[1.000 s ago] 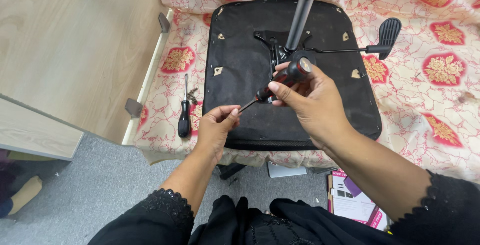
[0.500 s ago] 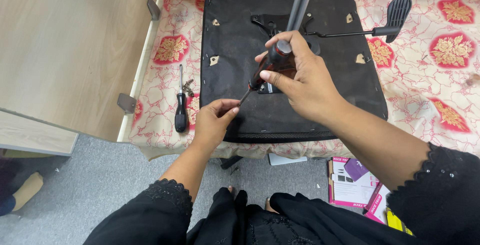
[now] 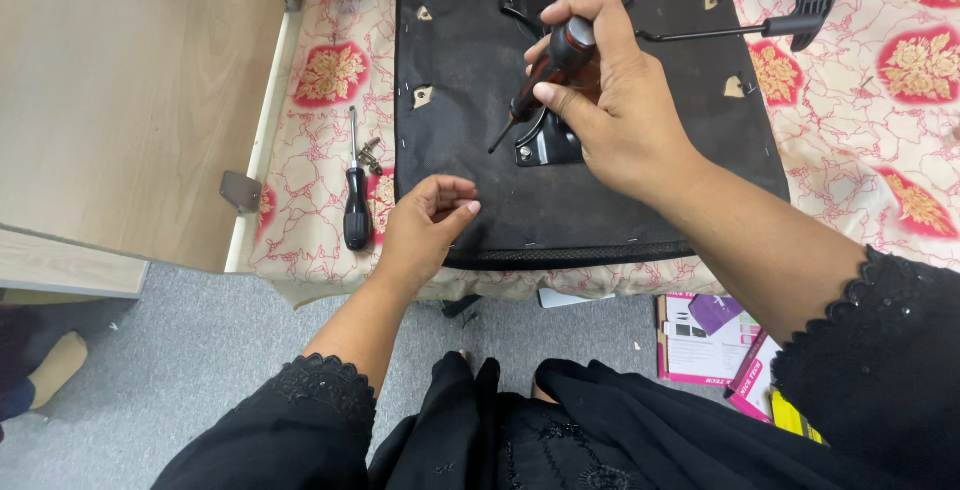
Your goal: The person uses a screwdriver to loosen and remove screws from the underside of an office chair seat. They then use a metal rod to pry and detach a metal bracket from the chair base.
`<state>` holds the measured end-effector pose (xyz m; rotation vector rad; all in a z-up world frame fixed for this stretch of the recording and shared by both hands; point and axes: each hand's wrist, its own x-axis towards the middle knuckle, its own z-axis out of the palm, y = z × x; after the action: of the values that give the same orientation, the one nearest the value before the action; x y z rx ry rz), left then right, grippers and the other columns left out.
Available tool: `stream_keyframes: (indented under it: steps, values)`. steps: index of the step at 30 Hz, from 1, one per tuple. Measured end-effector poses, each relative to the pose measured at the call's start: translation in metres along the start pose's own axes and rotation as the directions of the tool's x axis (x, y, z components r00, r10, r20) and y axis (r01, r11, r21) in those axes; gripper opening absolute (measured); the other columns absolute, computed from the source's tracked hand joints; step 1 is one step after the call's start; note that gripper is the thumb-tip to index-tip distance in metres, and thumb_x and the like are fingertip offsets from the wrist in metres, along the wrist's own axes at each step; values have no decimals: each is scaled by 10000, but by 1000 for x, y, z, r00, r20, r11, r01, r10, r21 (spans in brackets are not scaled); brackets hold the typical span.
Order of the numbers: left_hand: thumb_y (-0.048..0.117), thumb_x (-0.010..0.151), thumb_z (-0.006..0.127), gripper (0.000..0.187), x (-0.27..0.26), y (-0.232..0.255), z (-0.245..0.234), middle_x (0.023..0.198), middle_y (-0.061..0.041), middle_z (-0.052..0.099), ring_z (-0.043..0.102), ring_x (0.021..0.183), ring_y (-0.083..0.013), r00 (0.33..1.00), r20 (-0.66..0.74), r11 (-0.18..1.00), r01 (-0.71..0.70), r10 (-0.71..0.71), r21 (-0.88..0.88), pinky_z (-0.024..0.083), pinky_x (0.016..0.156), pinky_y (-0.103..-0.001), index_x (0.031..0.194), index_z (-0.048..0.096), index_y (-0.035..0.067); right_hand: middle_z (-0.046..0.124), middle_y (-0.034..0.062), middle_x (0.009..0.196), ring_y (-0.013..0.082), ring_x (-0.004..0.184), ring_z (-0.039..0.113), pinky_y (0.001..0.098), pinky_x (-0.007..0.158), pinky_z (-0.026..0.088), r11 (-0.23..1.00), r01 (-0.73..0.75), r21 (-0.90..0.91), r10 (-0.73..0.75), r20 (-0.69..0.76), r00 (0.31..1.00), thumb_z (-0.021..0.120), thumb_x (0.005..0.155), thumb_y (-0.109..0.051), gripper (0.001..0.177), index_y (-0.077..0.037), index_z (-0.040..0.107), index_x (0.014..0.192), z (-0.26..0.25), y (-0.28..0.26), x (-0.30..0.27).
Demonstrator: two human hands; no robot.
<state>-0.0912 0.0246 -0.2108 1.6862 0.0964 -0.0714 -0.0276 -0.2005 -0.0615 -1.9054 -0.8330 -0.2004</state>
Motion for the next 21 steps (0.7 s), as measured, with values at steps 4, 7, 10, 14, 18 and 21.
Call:
stream_keyframes:
  steps: [4, 7, 10, 14, 18, 21]
  values:
    - [103, 905, 768, 145, 1, -1, -1, 1155, -113, 739, 702, 958, -105, 999, 33, 997, -41, 43, -68, 572, 896, -262, 895, 644, 29, 656, 76, 1196, 136, 1099, 710, 300, 959, 618, 996, -71, 56, 70, 18, 997, 622, 1073, 80, 495, -133, 388, 1454, 3, 5, -6]
    - [84, 887, 779, 180, 2, -4, -2, 1166, -132, 722, 716, 999, -122, 996, 46, 992, -65, 70, -109, 587, 911, -265, 850, 608, 42, 641, 75, 1212, 136, 1132, 701, 295, 981, 614, 998, -21, 55, 21, 7, 1000, 615, 1103, 89, 494, -135, 372, 1470, 5, 12, -12]
    - [78, 882, 782, 192, 3, -5, -2, 1169, -142, 720, 718, 993, -132, 997, 38, 994, -57, 60, -95, 593, 897, -269, 844, 597, 43, 632, 83, 1221, 143, 1165, 701, 293, 998, 604, 999, 42, 28, -42, -23, 999, 617, 1134, 106, 466, -124, 369, 1454, 2, 23, -12]
    - [82, 879, 783, 195, 3, -5, -2, 1167, -137, 722, 720, 998, -127, 997, 37, 995, -59, 62, -80, 597, 905, -272, 838, 596, 47, 630, 91, 1236, 148, 1156, 700, 307, 981, 622, 1000, -10, -6, 9, -64, 998, 618, 1129, 114, 460, -107, 384, 1457, -5, 34, -14]
    - [81, 879, 784, 193, 4, -5, -2, 1161, -137, 725, 720, 1004, -127, 997, 37, 995, -64, 67, -79, 599, 910, -275, 840, 597, 48, 675, 74, 1208, 146, 1128, 721, 294, 921, 637, 995, -28, -96, 16, -118, 993, 636, 1135, 96, 442, -95, 377, 1438, -10, 40, -13]
    - [78, 880, 781, 193, 3, -4, -2, 1159, -136, 727, 721, 1004, -127, 997, 38, 995, -59, 62, -76, 599, 908, -275, 839, 595, 48, 669, 77, 1186, 144, 1118, 724, 297, 923, 639, 993, -37, -110, 26, -105, 994, 629, 1123, 104, 456, -105, 384, 1446, -11, 39, -13]
